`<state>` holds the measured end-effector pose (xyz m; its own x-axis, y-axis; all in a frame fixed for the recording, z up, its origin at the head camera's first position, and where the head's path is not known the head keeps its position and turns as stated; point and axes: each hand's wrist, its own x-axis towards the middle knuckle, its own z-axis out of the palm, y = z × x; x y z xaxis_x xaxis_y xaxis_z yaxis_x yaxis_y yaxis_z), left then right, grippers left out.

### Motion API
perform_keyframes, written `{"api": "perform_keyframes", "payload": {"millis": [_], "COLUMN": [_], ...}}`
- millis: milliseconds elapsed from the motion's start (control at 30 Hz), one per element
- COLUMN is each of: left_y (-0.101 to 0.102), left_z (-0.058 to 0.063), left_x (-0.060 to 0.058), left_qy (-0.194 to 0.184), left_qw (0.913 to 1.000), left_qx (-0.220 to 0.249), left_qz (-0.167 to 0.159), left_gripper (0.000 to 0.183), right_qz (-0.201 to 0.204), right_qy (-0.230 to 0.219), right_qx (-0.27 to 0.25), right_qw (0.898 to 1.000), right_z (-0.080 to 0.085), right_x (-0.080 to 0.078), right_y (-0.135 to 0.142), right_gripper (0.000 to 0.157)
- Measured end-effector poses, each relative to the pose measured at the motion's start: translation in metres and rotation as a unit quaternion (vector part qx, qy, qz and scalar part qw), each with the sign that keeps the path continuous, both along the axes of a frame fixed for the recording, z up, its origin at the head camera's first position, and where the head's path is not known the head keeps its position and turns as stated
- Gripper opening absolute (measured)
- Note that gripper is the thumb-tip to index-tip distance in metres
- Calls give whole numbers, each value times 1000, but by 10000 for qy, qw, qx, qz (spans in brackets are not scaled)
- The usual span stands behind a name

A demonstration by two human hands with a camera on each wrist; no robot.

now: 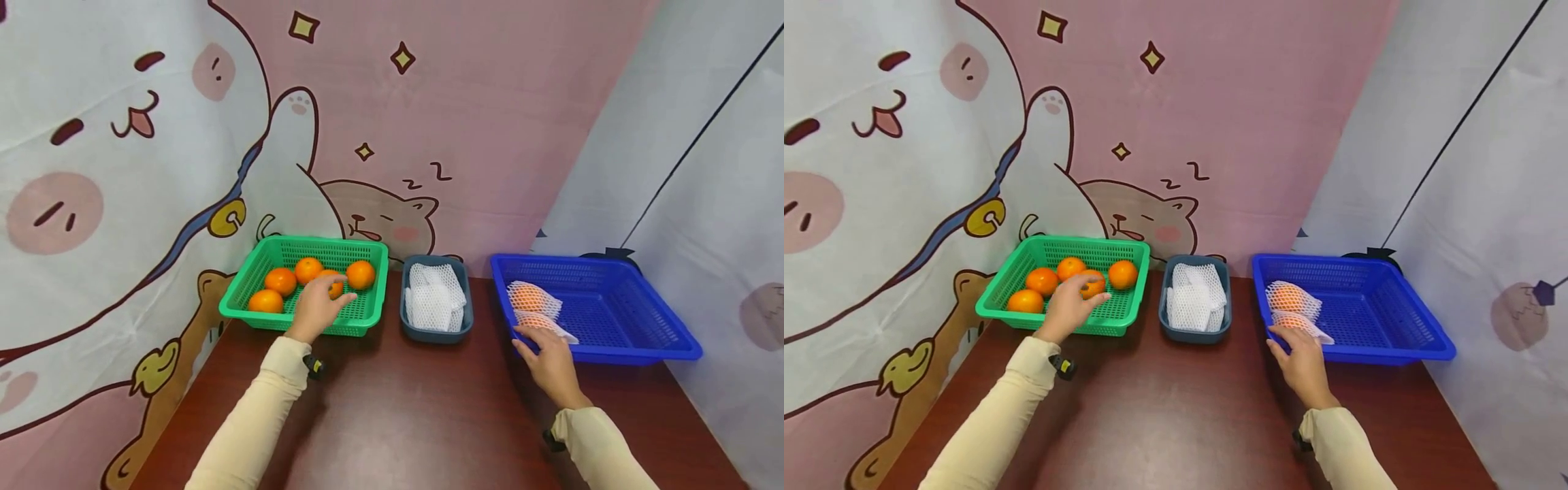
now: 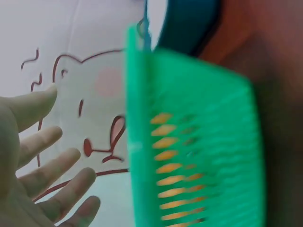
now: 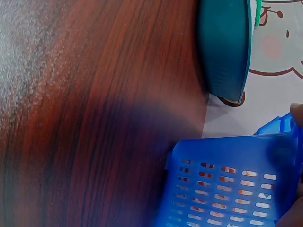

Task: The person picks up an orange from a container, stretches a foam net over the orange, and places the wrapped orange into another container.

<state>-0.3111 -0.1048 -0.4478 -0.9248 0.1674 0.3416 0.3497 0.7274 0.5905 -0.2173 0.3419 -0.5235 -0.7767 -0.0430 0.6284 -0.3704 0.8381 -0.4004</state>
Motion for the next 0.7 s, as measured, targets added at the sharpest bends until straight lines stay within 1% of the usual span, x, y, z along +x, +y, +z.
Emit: {"api": "perform_keyframes", "payload": {"millis": [67,133,200,233,300,367,400,467,567,633,700], "left_y": [4,9,17,21,29,35,38,40,40,40,41], "left_z": [12,21,24,23,18,10,5,-5,-18,-25,-30], "left_x": [-18,-36,-56,-66,-85,-103,-111,-125,-140,-146,-149], "left_qy": [-221,-458,-725,-881,-1173,-1439,-1544,-1631,-1699,-1762,-1836], "left_qw": [9997,9985,9957,9934,9873,9805,9772,9718,9660,9623,9588], "left_qx": [-63,-231,-485,-612,-942,-1202,-1318,-1574,-1844,-1984,-2078], "left_qz": [-78,-181,-327,-395,-505,-588,-616,-654,-625,-600,-620], "left_gripper": [48,51,54,55,58,62,63,66,67,68,70], "right_qz": [-8,-10,-46,-68,-119,-152,-152,-125,-82,-64,-77], "right_qy": [49,58,43,31,-2,-5,0,6,1,-19,-38], "right_qx": [42,70,97,93,80,60,50,17,-4,-19,-26], "right_qw": [10000,10000,9999,9999,9999,9999,9999,9999,10000,10000,10000], "right_z": [2,3,4,5,5,5,5,4,2,1,1], "right_x": [1,2,3,4,4,4,4,2,0,-1,-1], "right_y": [5,8,11,12,13,13,12,10,6,4,3], "right_gripper": [30,30,30,30,29,30,30,30,29,29,30]}}
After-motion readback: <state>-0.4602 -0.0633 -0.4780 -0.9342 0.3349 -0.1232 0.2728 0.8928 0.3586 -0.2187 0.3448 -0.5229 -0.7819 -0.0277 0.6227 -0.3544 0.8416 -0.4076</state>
